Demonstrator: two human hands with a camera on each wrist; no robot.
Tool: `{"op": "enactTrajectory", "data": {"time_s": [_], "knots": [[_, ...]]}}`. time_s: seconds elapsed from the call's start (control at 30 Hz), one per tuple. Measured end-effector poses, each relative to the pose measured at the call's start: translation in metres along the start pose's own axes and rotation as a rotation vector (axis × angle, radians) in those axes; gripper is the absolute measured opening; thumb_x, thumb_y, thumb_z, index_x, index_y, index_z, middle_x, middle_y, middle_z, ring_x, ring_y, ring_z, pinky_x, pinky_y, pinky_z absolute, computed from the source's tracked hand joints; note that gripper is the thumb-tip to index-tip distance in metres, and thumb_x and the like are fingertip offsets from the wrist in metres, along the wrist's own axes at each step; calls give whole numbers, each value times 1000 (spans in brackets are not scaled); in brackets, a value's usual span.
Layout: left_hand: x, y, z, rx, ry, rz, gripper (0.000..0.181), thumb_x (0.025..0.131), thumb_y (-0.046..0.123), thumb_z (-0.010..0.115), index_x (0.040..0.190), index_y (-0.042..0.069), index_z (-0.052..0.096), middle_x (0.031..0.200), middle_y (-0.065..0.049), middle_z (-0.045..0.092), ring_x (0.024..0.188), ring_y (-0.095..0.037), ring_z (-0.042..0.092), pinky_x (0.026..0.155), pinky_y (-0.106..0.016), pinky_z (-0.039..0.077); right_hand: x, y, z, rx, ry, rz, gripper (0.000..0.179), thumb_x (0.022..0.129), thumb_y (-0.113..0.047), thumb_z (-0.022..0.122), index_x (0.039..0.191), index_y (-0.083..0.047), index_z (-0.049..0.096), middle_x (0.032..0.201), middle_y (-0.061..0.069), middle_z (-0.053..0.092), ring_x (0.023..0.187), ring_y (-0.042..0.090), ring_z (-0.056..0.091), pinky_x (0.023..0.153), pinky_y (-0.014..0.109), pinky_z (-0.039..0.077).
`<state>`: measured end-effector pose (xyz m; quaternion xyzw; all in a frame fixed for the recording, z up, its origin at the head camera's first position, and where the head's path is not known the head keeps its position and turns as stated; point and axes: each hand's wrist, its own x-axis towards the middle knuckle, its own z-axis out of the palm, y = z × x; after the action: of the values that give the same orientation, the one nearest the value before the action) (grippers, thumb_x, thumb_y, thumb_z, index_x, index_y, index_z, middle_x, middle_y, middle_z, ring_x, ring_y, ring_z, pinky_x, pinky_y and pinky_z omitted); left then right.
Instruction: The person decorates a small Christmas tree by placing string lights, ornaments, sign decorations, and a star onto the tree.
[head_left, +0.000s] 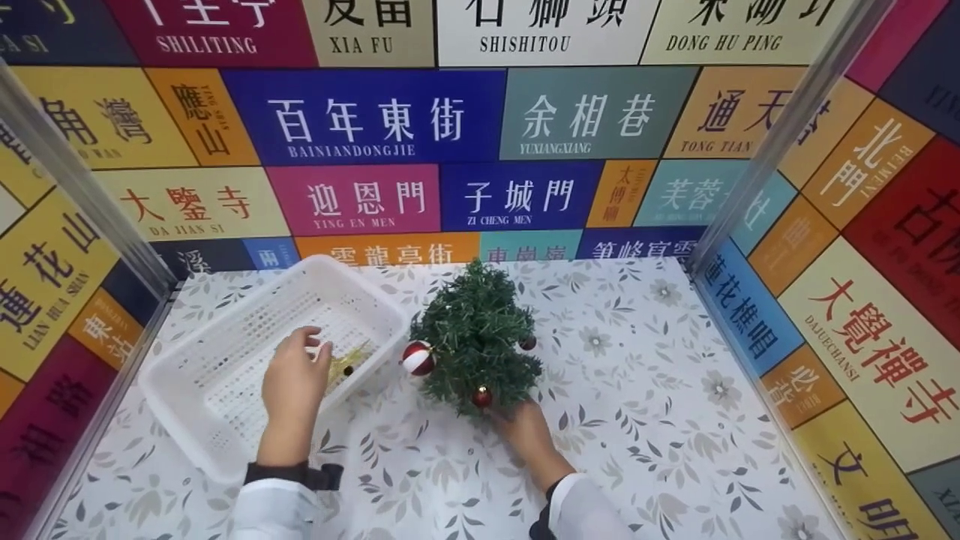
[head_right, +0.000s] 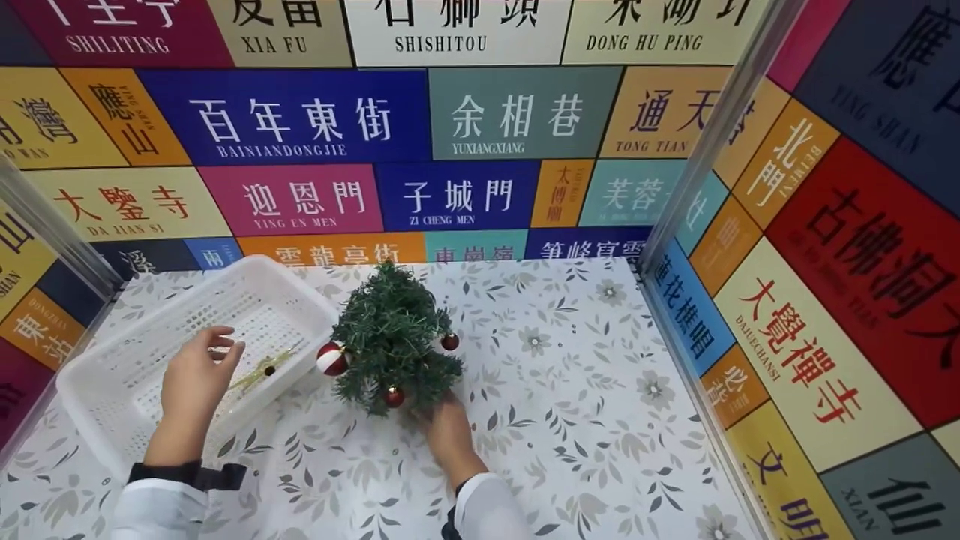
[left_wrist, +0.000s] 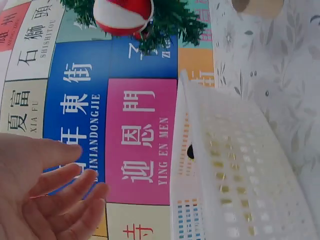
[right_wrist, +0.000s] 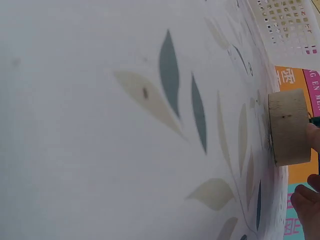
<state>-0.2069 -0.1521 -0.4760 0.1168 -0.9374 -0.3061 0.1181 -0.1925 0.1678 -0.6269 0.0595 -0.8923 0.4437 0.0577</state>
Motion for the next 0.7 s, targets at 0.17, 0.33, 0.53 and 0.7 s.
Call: {"op": "enactTrajectory", "data": {"time_s": [0.17, 0.33, 0.53, 0.7], "knots": [[26, -6, -10, 100, -227, -4, 35, 102, 14, 61, 131, -6, 60, 128, -31, 62, 114, -48, 64, 95, -57, 55, 0, -1, -1, -93, -13, 24, 36, 96, -23, 73, 66, -10, 58, 58, -1, 52, 57, 18, 55, 54, 34, 46], [44, -5, -9, 178, -379, 50, 38, 100, 12, 63, 131, -10, 59, 131, -36, 61, 121, -51, 60, 103, -58, 51, 1, -1, -3, -164, -29, 76, 39, 99, -25, 69, 65, -7, 61, 60, 7, 58, 60, 23, 59, 60, 40, 52], [43, -11, 2, 184, -498, 41, 42, 101, 18, 63, 131, -10, 61, 134, -34, 62, 126, -50, 59, 108, -58, 48, 4, 0, -2, -183, -46, -43, 18, 101, -18, 66, 87, -7, 70, 82, 12, 71, 80, 31, 70, 76, 46, 59], [43, -16, 12, 169, -535, 0, 43, 105, 23, 58, 133, -9, 60, 135, -33, 61, 128, -50, 58, 109, -59, 47, 6, -1, -1, -151, -44, -54, 28, 102, -18, 65, 123, 0, 67, 122, 25, 70, 116, 44, 66, 102, 56, 53]]}}
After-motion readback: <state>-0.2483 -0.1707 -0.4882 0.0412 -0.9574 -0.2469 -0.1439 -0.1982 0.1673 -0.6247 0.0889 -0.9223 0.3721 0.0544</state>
